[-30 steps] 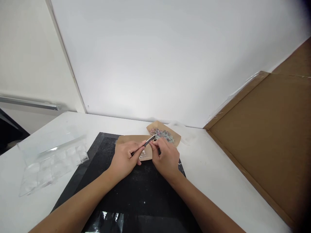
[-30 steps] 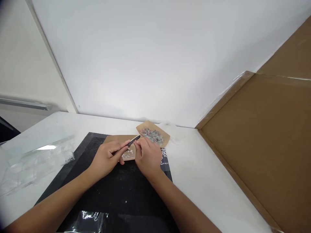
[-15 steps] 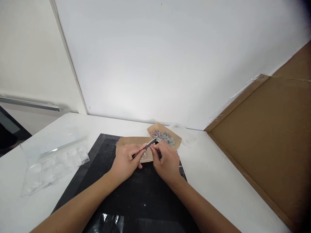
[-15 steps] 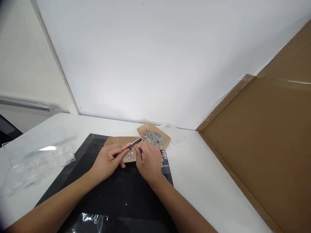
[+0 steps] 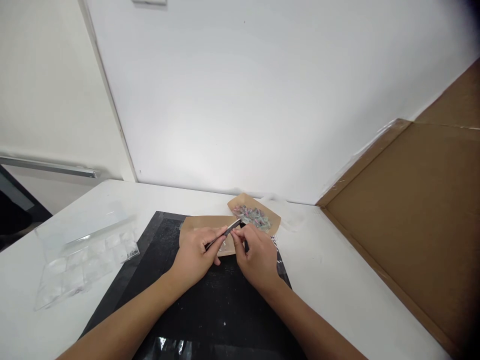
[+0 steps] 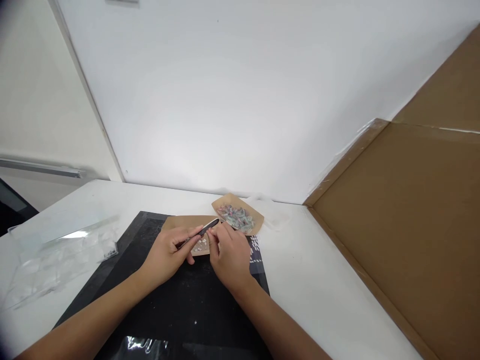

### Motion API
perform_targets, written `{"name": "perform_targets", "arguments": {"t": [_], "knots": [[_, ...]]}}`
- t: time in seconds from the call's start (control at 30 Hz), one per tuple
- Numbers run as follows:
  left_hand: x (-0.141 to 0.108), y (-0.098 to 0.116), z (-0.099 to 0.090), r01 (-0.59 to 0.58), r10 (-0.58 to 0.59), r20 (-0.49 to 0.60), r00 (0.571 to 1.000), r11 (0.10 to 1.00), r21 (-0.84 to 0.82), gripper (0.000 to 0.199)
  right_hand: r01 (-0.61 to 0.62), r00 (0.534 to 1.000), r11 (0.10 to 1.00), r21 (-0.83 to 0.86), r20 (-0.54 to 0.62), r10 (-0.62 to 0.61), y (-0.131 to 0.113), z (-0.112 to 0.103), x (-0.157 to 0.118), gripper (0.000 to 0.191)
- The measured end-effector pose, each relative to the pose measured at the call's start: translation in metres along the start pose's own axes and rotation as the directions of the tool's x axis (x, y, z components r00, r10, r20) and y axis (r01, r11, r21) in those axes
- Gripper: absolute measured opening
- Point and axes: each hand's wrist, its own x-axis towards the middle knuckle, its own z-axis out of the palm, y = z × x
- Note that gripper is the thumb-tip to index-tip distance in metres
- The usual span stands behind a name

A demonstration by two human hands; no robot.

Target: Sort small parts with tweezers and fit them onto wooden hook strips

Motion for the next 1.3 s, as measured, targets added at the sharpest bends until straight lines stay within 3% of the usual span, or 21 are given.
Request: {"name": "perform_targets", "arguments": {"t": [0.27, 0.5, 0.73, 0.93, 1.13, 1.3], "knots": [[-0.001, 0.002, 0.0, 0.008, -0.008, 0.003, 1.0, 1.0, 0.008, 0.034, -0.042, 0.999, 0.998, -0.04, -0.024, 0.041, 0.009, 0.0, 0.001, 0.023], [0.0, 0.003, -0.001, -0.01, 0.011, -0.014, 1.0, 1.0, 0.028, 0.035, 0.063, 0.998, 0.998, -0.024, 0.014, -0.063, -0.001, -0.001, -0.001, 0.022], [0.0, 0.004, -0.001, -0.006, 0.006, -0.001, 1.0, 1.0, 0.024, 0.036, -0.022, 0.999, 1.0, -0.004, -0.033, 0.022, 0.008, -0.001, 0.002, 0.021], [0.0, 0.003, -0.001, -0.006, 0.006, -0.002, 1.0, 0.999, 0.043, 0.035, 0.048, 0.999, 0.999, 0.004, 0.014, -0.048, 0.0, 0.0, -0.002, 0.022], [0.0, 0.004, 0.0, -0.017, 0.017, 0.008, 1.0, 0.999, 0.035, 0.035, -0.026, 0.999, 1.0, -0.01, -0.042, 0.026, 0.009, 0.0, 0.001, 0.019], [-0.001, 0.005, 0.0, -0.005, 0.005, 0.024, 1.0, 1.0, 0.0, 0.033, 0.025, 1.0, 0.999, 0.029, 0.002, -0.025, 0.006, 0.0, -0.001, 0.021]]}}
